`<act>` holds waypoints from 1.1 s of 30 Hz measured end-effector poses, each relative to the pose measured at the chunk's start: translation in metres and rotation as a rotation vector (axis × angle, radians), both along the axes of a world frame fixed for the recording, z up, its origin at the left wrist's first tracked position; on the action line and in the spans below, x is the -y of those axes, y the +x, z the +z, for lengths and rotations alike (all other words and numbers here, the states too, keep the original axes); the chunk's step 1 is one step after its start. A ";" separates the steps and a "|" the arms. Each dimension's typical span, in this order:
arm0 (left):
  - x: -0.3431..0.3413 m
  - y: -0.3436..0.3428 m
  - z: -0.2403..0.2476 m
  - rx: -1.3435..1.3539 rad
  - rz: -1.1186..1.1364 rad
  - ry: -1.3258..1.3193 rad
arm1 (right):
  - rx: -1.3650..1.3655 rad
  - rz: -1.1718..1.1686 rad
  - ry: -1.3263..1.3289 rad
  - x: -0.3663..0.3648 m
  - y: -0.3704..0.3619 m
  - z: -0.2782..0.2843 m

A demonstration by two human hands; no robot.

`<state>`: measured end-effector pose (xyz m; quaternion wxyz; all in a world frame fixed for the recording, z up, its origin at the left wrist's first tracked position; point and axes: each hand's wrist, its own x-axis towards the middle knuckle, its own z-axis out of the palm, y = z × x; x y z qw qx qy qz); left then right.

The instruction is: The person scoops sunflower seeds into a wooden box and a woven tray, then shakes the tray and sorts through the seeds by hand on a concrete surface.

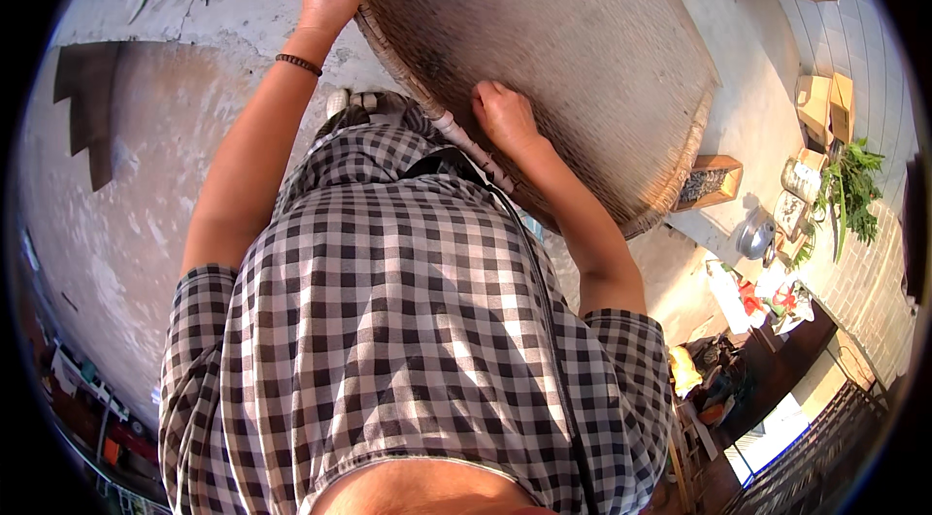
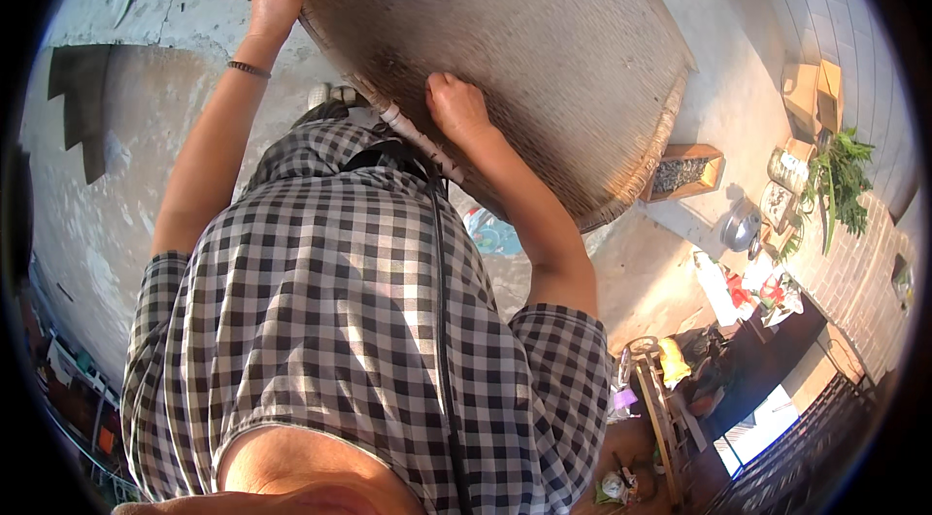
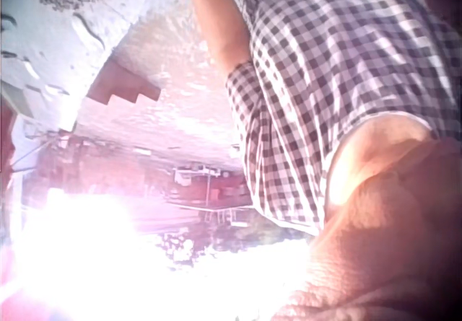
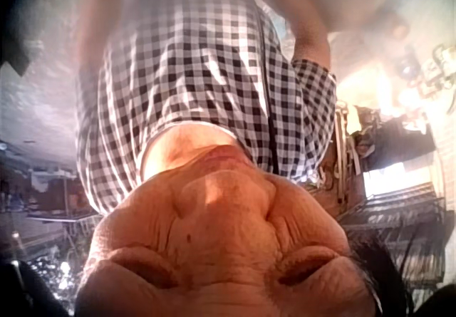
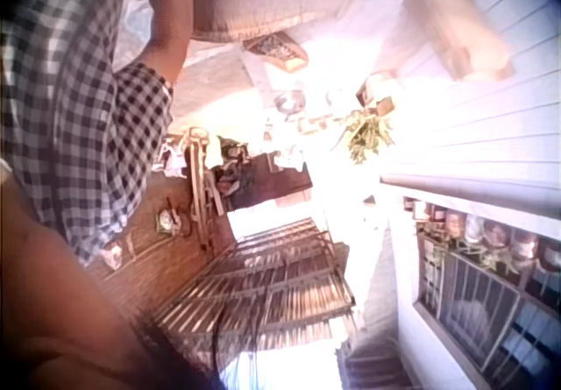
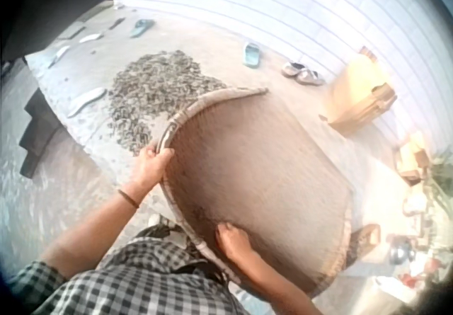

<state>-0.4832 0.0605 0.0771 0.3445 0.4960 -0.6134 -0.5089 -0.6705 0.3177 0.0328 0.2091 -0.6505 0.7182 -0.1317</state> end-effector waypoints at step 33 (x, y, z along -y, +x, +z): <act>0.002 -0.014 -0.010 0.040 -0.045 -0.100 | 0.147 0.160 -0.236 0.033 0.002 0.009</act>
